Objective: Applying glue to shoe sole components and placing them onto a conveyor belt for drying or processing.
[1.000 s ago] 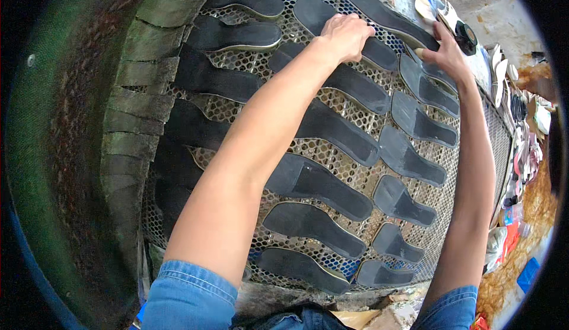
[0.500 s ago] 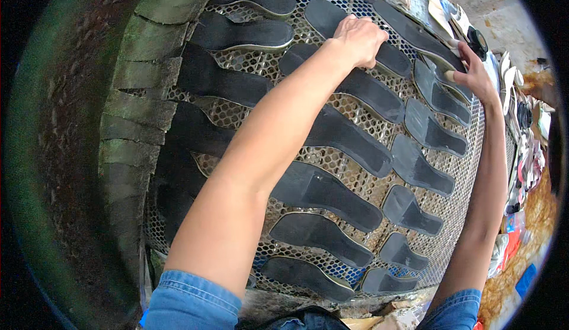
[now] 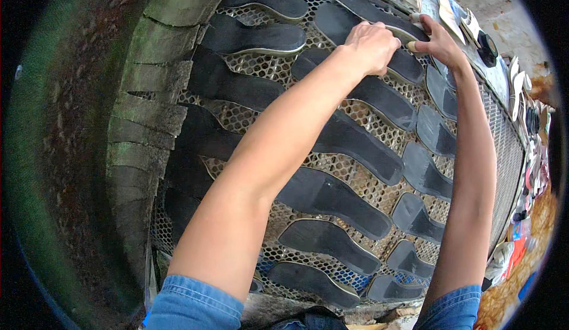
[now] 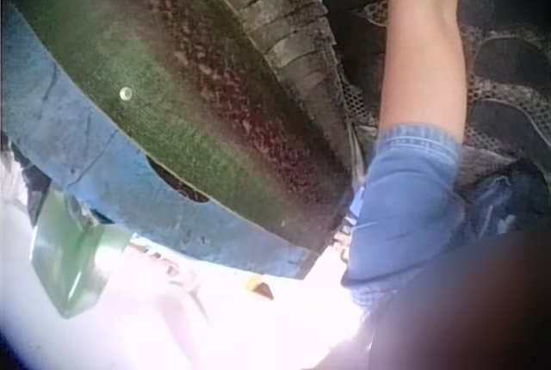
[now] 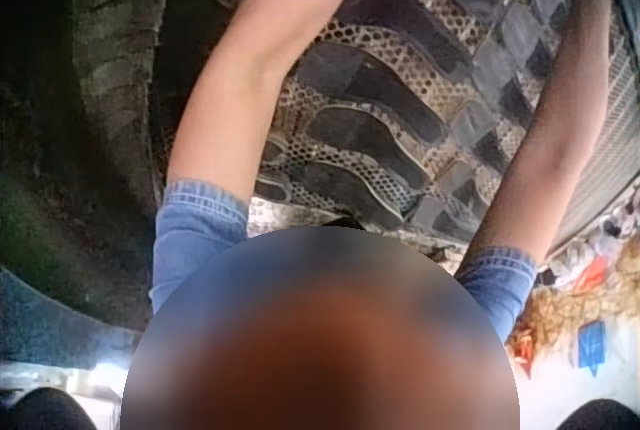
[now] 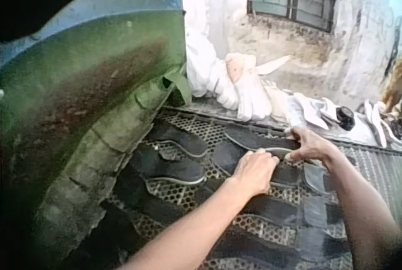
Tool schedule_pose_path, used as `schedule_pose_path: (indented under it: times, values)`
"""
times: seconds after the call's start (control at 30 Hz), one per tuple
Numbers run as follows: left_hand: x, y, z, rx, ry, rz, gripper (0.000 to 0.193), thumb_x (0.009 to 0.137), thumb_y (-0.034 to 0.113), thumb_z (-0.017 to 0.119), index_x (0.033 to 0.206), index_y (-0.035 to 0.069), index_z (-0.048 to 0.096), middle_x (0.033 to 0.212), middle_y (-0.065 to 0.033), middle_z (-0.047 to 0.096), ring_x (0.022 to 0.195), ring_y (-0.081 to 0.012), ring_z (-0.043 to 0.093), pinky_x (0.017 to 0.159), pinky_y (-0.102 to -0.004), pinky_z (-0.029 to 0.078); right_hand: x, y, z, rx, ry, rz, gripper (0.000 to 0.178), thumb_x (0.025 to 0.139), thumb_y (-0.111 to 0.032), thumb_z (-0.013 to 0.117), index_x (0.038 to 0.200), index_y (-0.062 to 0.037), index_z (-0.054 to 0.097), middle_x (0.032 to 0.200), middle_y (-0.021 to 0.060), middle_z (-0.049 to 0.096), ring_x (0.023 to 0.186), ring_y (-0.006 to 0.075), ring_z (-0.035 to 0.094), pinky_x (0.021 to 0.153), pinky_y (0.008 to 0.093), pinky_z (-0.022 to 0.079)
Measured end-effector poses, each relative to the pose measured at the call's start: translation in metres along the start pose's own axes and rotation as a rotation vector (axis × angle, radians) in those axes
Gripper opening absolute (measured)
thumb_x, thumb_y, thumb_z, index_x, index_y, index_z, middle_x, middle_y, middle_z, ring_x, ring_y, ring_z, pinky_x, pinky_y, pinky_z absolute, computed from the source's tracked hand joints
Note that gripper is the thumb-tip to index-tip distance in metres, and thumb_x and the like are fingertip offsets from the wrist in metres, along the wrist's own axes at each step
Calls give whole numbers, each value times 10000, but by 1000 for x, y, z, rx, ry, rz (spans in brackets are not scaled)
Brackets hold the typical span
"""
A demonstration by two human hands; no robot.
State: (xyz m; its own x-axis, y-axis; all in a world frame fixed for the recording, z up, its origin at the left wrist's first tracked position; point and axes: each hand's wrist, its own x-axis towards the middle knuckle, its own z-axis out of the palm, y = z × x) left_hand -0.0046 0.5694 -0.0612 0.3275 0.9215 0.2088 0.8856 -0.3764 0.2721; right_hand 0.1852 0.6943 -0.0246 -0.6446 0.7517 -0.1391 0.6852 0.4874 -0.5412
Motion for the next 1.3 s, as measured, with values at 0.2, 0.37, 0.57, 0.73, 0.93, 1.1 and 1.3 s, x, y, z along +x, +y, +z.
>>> schedule_pose_path:
  times: [0.2,0.37,0.57,0.73,0.93,1.1,1.3]
  values:
    - [0,5,4,-1,21,3,448,594,194,801,1010,69,689,978,-106,679,1022,-292,608,880,-430,507,21,1,25,-26,206,-195,792,621,-224,763,1300,55,466,1152,218,615,1039,288,612,923,352,458]
    - [1,5,6,3,42,-1,431,602,201,802,999,73,695,980,-103,682,1027,-289,605,886,-432,502,31,-4,45,-277,346,-130,796,670,-237,746,1355,18,432,1285,248,556,1217,363,527,1038,383,402]
    - [0,6,8,22,62,1,431,601,205,804,995,69,696,989,-105,681,1030,-289,602,904,-434,488,33,-3,51,-351,400,-91,822,681,-282,778,1361,21,428,1292,253,543,1216,376,520,1032,395,405]
    - [-2,7,9,40,84,16,434,598,204,808,991,60,695,987,-114,680,1040,-293,599,914,-435,475,32,0,49,-268,393,-111,834,679,-276,782,1365,28,418,1297,251,540,1217,374,519,1030,399,407]
    - [-2,11,9,6,68,-20,433,591,198,812,984,55,696,959,-127,682,1021,-304,607,918,-438,468,35,3,49,-343,382,-84,846,651,-247,772,1377,12,423,1304,242,542,1227,359,518,1040,393,401]
    - [-3,8,8,0,89,-18,415,598,181,804,979,59,698,950,-130,684,1021,-302,605,919,-433,463,34,4,48,-200,455,-186,810,595,-247,794,1309,-21,485,1164,252,610,1111,382,586,955,406,457]
    - [-5,12,8,14,38,-51,343,616,177,780,931,61,710,938,-137,680,1041,-298,595,933,-416,451,38,-10,32,-188,400,-305,772,596,-202,771,1290,-4,496,1149,228,619,1090,375,591,938,406,458]
